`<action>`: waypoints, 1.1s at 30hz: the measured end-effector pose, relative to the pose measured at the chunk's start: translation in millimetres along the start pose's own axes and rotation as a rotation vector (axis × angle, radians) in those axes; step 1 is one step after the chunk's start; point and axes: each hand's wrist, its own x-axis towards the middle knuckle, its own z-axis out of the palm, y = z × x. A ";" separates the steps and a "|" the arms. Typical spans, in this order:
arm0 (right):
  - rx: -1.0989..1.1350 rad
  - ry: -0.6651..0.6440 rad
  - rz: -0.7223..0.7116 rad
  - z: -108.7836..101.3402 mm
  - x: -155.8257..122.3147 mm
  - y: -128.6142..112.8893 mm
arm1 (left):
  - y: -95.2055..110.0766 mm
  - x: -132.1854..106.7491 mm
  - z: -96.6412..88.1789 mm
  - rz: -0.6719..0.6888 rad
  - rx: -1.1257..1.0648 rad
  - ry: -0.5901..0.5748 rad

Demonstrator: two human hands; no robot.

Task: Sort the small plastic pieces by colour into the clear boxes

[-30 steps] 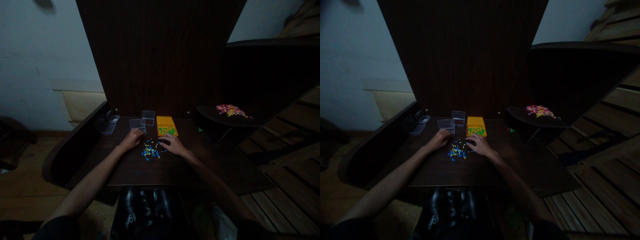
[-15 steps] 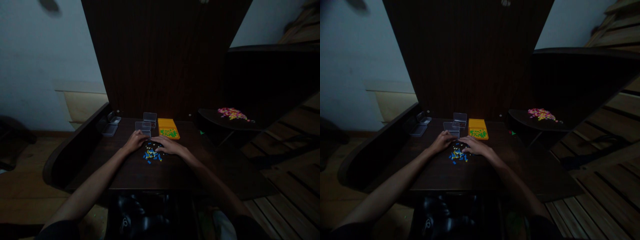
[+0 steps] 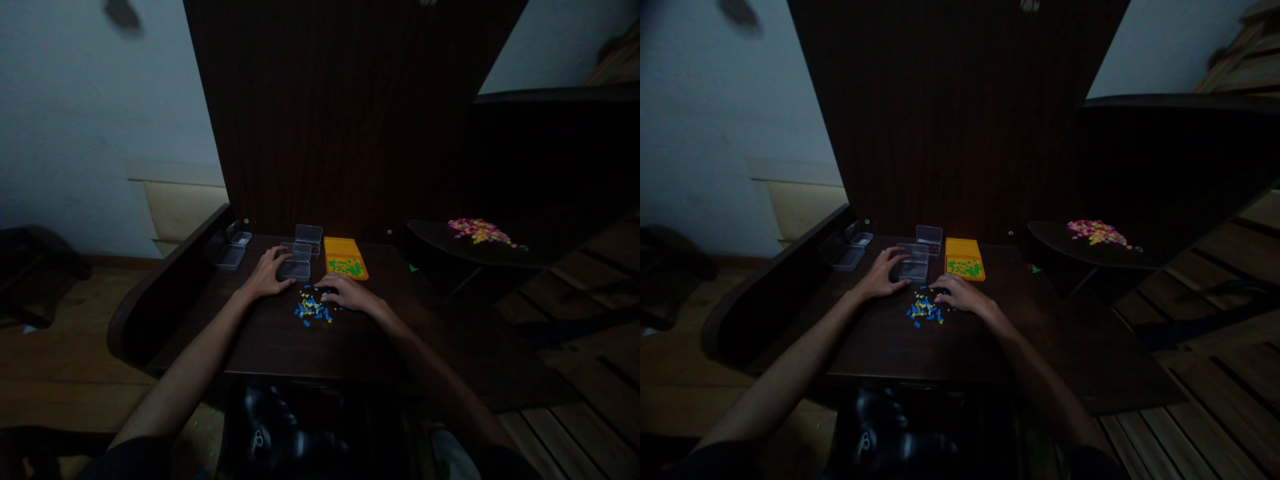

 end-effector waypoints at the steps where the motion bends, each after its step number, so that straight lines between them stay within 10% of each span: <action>1: -0.005 -0.007 0.004 -1.2 -0.8 -0.9 | -2.4 -0.4 -0.2 -0.009 -0.003 0.005; 9: -0.096 -0.025 0.035 3.6 2.4 -3.8 | -21.6 -4.0 6.9 -0.090 -0.115 0.148; 33: -0.255 0.077 0.038 17.2 12.2 -2.2 | -21.8 -3.4 7.1 -0.264 -0.235 -0.049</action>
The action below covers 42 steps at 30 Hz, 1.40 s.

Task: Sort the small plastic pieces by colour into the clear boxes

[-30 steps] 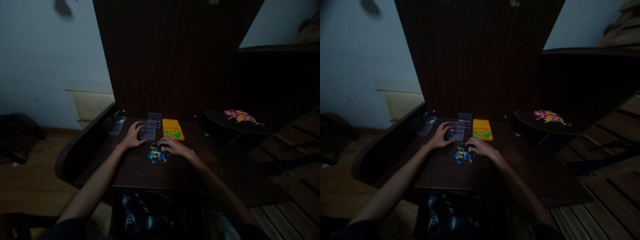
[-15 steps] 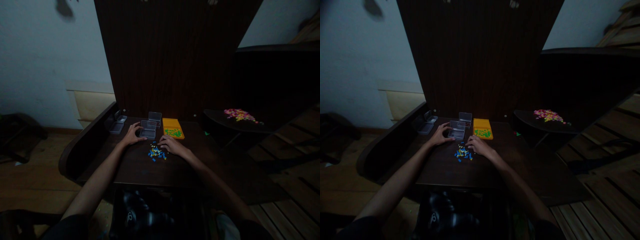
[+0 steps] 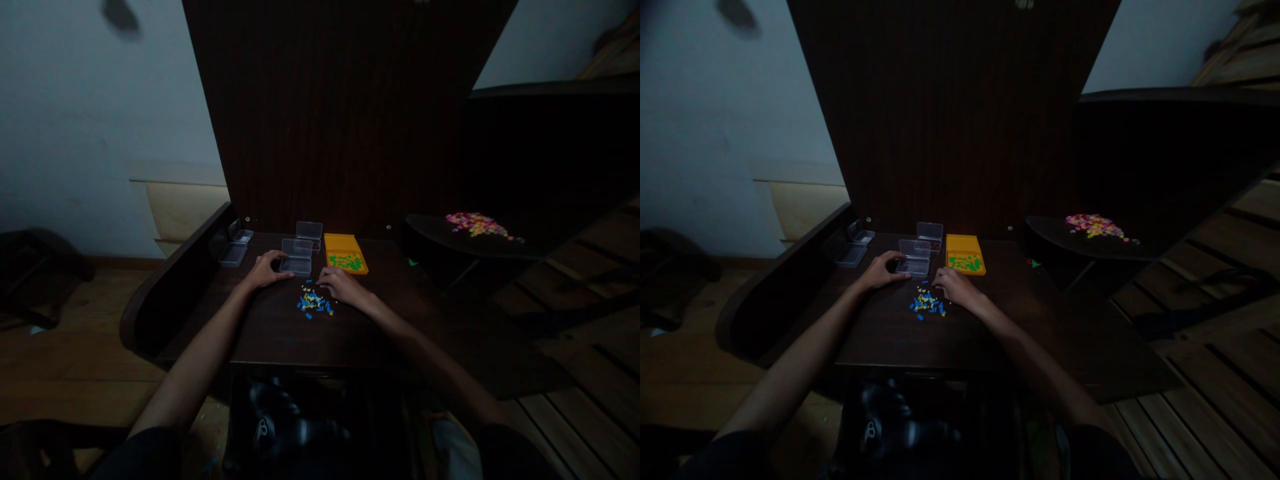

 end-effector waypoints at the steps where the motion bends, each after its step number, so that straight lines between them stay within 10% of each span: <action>1: -0.011 -0.002 0.005 0.4 0.4 -0.1 | 0.2 -0.2 0.0 0.000 0.002 0.001; 22: 0.056 0.013 0.080 -11.4 15.2 -1.8 | 5.0 -1.7 1.0 -0.018 0.116 -0.010; 42: -0.056 0.019 0.107 -5.1 84.3 2.8 | 3.0 -0.4 7.5 0.016 0.156 -0.006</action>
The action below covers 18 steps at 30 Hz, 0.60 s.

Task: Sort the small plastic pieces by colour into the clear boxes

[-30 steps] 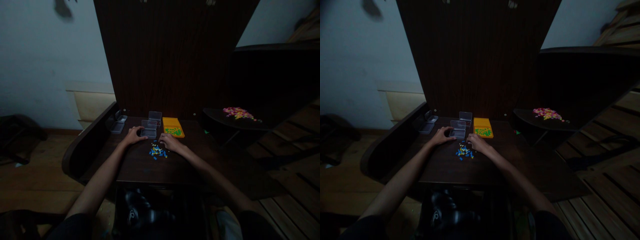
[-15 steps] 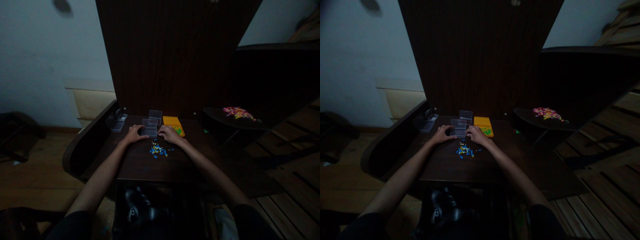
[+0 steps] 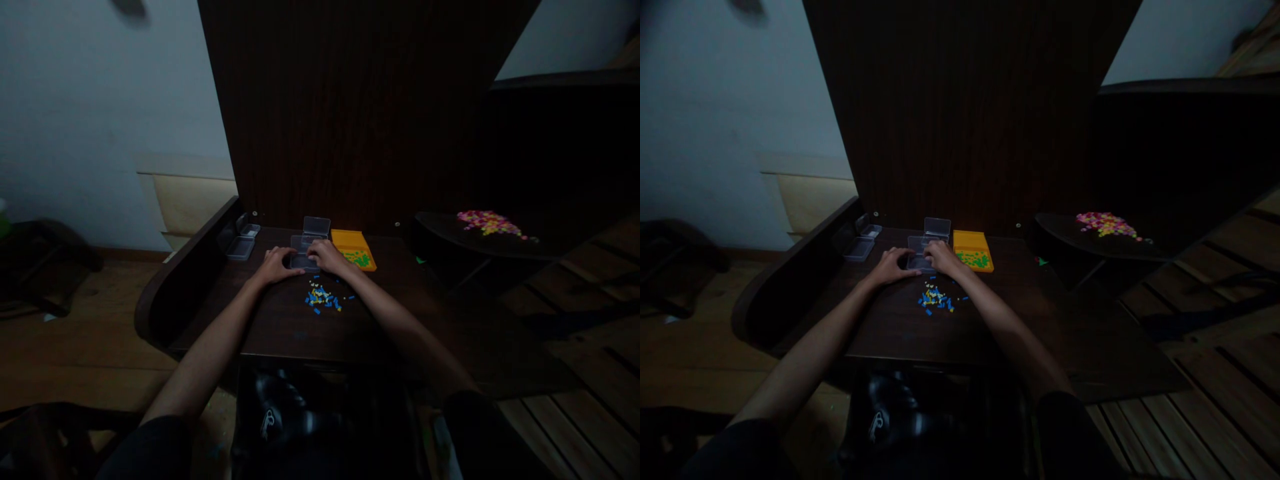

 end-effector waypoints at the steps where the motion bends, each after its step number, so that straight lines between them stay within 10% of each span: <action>1: -0.013 -0.011 0.001 1.5 1.1 0.1 | 0.2 0.1 0.1 -0.002 0.001 0.001; 18: 0.070 -0.061 -0.034 12.3 7.4 9.9 | 0.8 -0.4 -0.5 -0.006 -0.029 -0.015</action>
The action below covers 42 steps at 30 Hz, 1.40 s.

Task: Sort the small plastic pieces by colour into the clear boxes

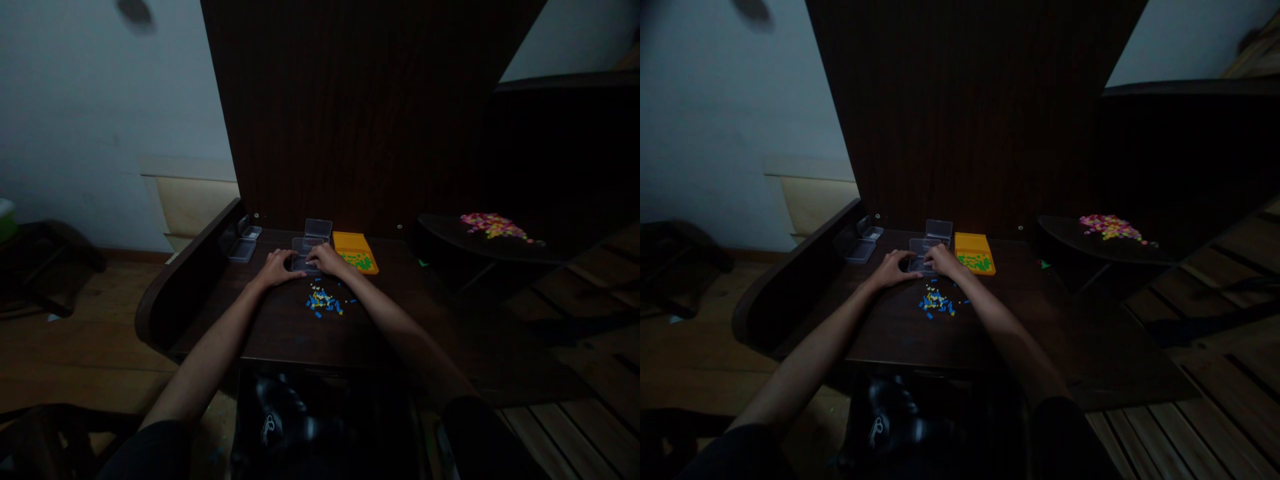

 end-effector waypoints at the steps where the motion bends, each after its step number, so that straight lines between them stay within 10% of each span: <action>1: 0.009 0.008 -0.003 -1.0 -0.6 0.5 | -0.2 0.1 0.3 -0.004 0.003 0.002; 11: 0.120 0.138 0.055 -27.6 -25.5 4.4 | -0.1 0.0 -0.3 -0.003 0.004 0.004; 42: 0.154 -0.234 -0.150 -16.1 -50.0 -23.5 | 3.4 0.0 -3.8 0.004 0.005 0.004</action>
